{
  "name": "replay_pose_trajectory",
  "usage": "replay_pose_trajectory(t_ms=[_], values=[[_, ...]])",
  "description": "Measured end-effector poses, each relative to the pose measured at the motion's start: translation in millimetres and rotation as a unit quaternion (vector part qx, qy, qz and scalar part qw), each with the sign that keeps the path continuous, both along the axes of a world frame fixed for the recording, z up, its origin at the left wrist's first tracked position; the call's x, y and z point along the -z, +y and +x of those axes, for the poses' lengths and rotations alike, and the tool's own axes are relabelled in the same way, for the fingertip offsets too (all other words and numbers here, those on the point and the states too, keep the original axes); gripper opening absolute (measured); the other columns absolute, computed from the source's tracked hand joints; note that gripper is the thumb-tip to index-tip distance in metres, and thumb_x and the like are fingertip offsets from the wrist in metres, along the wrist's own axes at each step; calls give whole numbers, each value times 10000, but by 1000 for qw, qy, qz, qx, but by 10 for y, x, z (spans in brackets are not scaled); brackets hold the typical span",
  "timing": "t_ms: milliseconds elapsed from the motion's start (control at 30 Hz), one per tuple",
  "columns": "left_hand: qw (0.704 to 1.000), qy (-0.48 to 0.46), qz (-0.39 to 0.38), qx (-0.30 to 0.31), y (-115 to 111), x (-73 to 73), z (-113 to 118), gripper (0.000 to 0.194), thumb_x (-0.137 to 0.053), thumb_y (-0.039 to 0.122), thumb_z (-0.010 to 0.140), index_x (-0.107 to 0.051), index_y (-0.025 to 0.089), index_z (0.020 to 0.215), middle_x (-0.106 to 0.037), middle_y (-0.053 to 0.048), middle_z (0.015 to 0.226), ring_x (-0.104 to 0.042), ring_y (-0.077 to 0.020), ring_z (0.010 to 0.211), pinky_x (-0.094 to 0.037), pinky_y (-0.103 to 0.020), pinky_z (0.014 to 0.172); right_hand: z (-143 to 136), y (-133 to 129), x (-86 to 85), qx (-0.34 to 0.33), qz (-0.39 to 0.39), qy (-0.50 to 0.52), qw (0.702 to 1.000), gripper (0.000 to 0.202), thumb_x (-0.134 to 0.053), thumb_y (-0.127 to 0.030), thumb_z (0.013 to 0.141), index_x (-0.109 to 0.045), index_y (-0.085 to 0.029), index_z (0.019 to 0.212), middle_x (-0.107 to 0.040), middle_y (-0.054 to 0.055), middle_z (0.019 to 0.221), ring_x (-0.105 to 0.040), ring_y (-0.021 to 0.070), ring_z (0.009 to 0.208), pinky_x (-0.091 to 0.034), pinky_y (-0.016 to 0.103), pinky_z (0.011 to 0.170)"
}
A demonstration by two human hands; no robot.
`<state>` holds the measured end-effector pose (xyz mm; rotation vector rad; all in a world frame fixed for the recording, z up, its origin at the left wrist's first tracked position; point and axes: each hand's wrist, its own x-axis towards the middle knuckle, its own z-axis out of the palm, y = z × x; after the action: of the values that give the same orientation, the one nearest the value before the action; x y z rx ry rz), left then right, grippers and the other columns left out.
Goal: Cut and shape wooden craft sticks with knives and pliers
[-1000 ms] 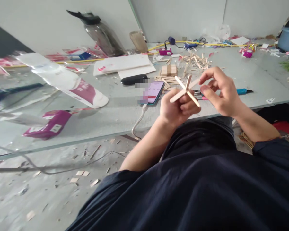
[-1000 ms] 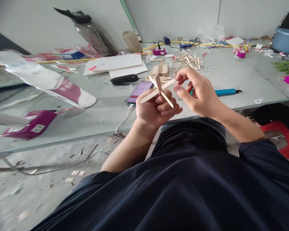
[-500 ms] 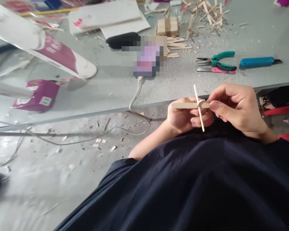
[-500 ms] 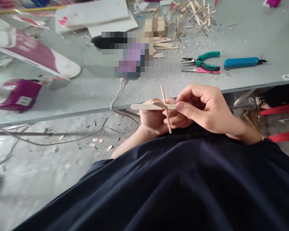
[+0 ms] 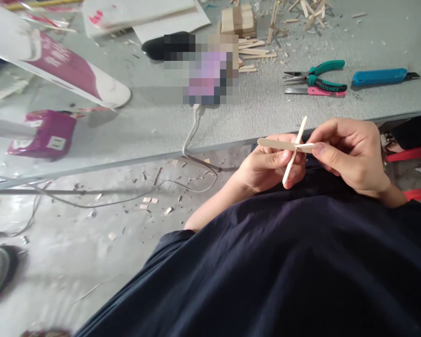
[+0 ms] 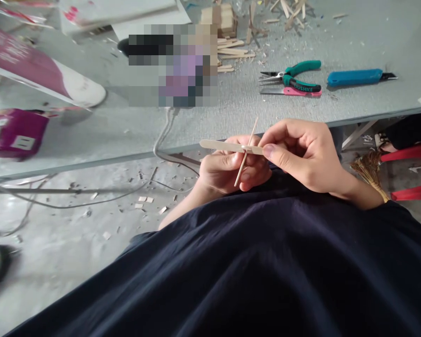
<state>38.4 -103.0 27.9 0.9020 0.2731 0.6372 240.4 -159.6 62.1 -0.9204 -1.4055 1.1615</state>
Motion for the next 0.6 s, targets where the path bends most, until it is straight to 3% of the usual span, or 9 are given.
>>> replay_pose_trajectory(t_ms=[133,400,600], values=[[1000,-18,10,5,-17,-12,27,613,-1058,637,821,-609,231,724,-500,63,486,-496,-109,382,-447,-254,458,-10,-5,-2,6,-5,-21,1000,250,-898,-477,1067,-835,-248,991,-639,-30,732,-495,90,575,-456,272,530],[999,-23,16,-17,-63,-20,67,679,-1095,660,768,-575,235,673,-504,54,499,-456,-93,375,-386,-265,440,-21,-5,45,47,81,-64,994,193,-888,-447,1065,-889,-271,986,-807,23,834,-685,153,660,-617,324,616],[999,-11,32,-35,-82,99,54,676,-1096,700,762,-608,234,730,-591,38,578,-523,-102,463,-376,-244,461,24,43,98,39,147,-76,985,156,-910,-433,1045,-933,-287,995,-833,14,767,-652,141,569,-532,308,521]])
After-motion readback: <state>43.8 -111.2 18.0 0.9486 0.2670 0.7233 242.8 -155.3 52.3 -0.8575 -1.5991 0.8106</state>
